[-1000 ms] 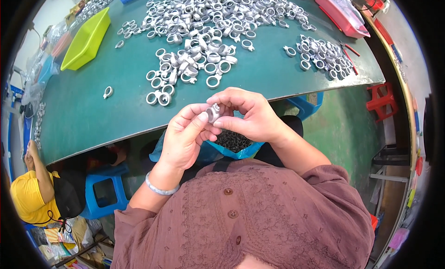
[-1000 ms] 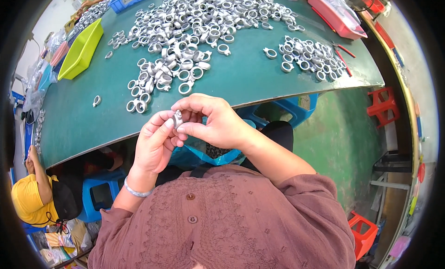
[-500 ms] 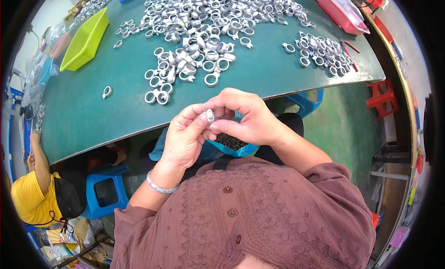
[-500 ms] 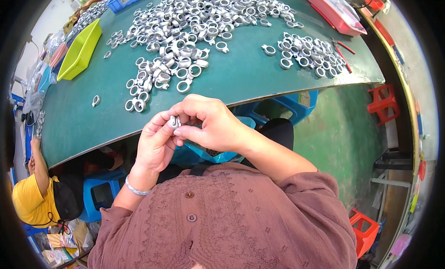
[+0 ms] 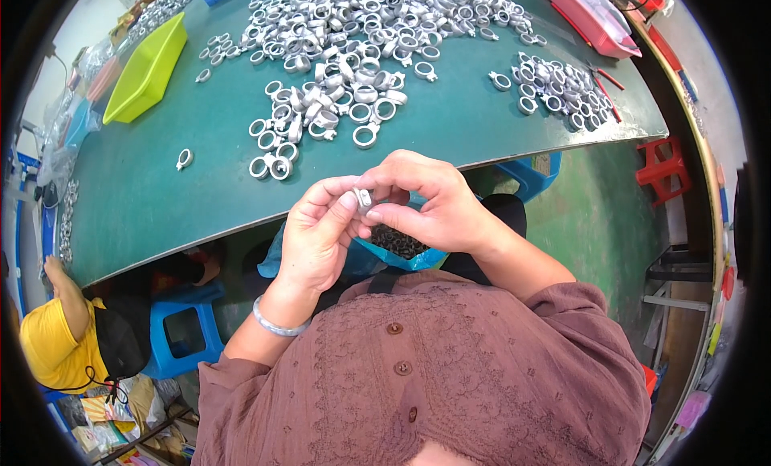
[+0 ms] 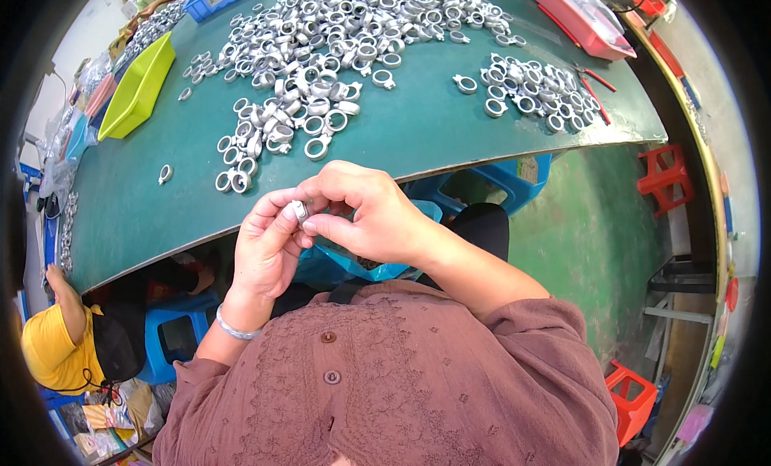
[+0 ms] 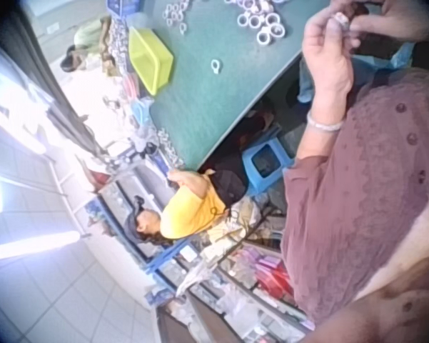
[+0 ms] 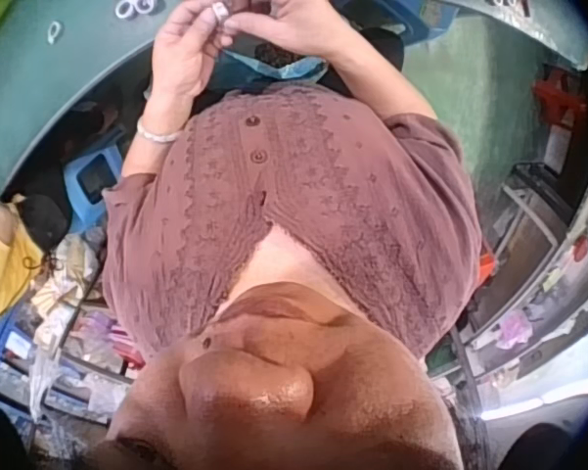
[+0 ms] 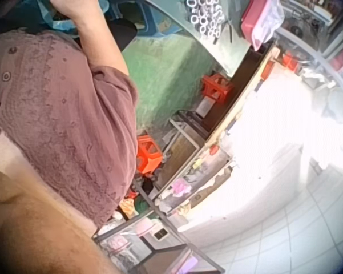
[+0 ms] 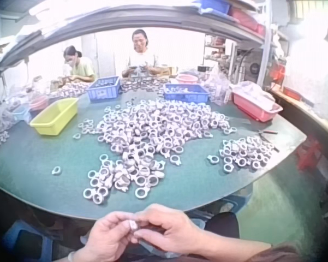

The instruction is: The person assembles small metal components by manually inserting black circular rings into larger metal rings.

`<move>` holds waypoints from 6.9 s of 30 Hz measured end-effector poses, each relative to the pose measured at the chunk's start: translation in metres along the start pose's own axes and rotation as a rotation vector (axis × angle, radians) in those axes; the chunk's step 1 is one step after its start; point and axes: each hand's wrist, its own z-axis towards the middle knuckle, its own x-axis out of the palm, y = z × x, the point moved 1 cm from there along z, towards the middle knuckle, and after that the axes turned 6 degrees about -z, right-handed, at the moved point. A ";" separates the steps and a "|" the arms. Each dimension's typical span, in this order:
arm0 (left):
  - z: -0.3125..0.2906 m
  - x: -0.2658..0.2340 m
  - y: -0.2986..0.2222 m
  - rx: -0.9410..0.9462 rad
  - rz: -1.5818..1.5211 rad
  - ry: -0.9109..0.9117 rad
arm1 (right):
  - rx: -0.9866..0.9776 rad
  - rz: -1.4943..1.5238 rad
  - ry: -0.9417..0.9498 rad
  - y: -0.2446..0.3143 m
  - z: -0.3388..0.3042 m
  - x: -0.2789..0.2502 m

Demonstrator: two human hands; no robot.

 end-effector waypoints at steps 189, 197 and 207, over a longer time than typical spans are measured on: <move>0.011 -0.022 0.050 0.227 1.463 0.381 | -0.097 -0.794 -0.141 -0.045 0.046 -0.033; 0.003 -0.003 0.025 0.235 1.252 0.342 | -0.125 -0.843 -0.141 -0.044 0.046 -0.031; 0.006 0.010 0.004 0.361 0.583 0.009 | 0.150 -0.053 -0.022 -0.029 0.030 -0.025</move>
